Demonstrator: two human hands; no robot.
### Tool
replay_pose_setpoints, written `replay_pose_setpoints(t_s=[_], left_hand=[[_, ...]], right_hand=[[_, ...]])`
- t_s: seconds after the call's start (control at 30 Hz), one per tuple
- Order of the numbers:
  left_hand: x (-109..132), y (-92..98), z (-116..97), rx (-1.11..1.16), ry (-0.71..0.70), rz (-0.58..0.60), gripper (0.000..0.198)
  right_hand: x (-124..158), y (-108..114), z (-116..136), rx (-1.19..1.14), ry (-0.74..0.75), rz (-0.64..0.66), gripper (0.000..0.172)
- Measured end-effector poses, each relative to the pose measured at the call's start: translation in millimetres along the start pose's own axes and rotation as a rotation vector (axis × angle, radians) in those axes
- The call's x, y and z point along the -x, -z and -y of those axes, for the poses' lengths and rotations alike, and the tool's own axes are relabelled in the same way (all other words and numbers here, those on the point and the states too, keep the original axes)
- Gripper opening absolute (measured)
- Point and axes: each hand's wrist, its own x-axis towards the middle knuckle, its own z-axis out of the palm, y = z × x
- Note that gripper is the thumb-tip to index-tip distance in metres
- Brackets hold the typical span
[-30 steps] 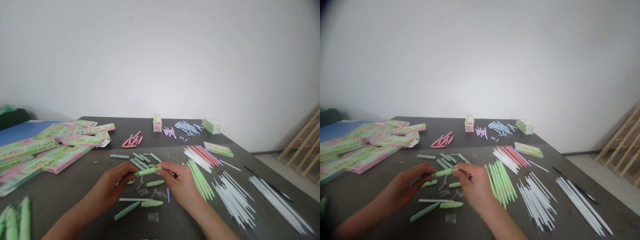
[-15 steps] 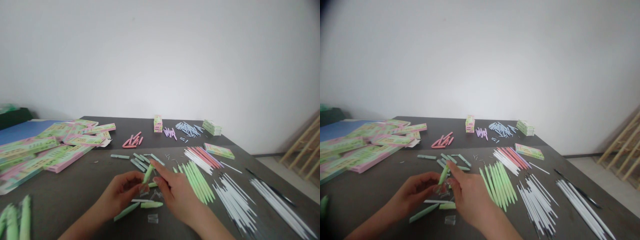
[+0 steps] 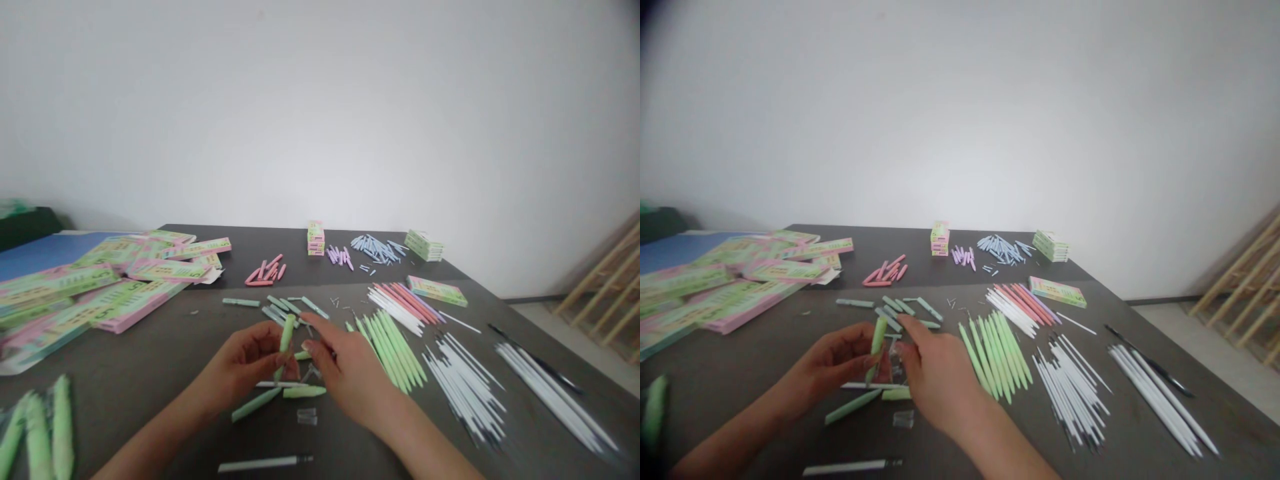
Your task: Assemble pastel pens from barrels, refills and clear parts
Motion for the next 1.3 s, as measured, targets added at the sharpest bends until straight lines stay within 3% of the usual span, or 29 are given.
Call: replay_pose_setpoints(t_s=[0.07, 0.13, 0.27, 0.4, 0.53, 0.7, 0.83, 0.93, 1.03, 1.13, 1.3], left_hand=[[2, 6.9, -7, -0.038, 0.008, -0.051, 0.022], [4, 15.2, -12, -0.080, 0.032, -0.093, 0.022], [5, 28.6, -15, -0.102, 0.064, -0.155, 0.022], [5, 33.6, -12, -0.076, 0.071, -0.168, 0.021], [7, 32.6, -11, 0.017, 0.054, -0.149, 0.022], [10, 31.7, -12, 0.057, 0.065, -0.110, 0.024], [10, 33.4, -13, -0.019, 0.050, -0.089, 0.021], [7, 33.0, -12, -0.108, 0.018, -0.086, 0.022], [4, 31.5, -7, -0.222, -0.047, -0.062, 0.019], [3, 30.2, -4, -0.380, -0.112, -0.060, 0.016], [3, 26.5, -6, -0.570, -0.188, -0.134, 0.015]], right_hand=[[3, 2, 2, 0.060, -0.079, 0.064, 0.023], [7, 2, 8, 0.161, -0.103, 0.225, 0.016], [17, -9, 23, 0.354, -0.076, 0.558, 0.041], [19, -35, 23, 0.407, -0.037, 0.693, 0.048], [16, -53, 17, 0.483, -0.045, 0.730, 0.029], [11, -52, 25, 0.544, -0.018, 0.759, 0.020], [16, -22, 25, 0.424, -0.062, 0.703, 0.015], [21, 15, 18, 0.123, -0.051, 0.563, 0.012], [21, 44, 6, -0.155, -0.020, 0.506, 0.011], [16, 52, -6, -0.314, -0.065, 0.501, 0.013], [9, 43, -13, -0.400, -0.089, 0.578, 0.016]])
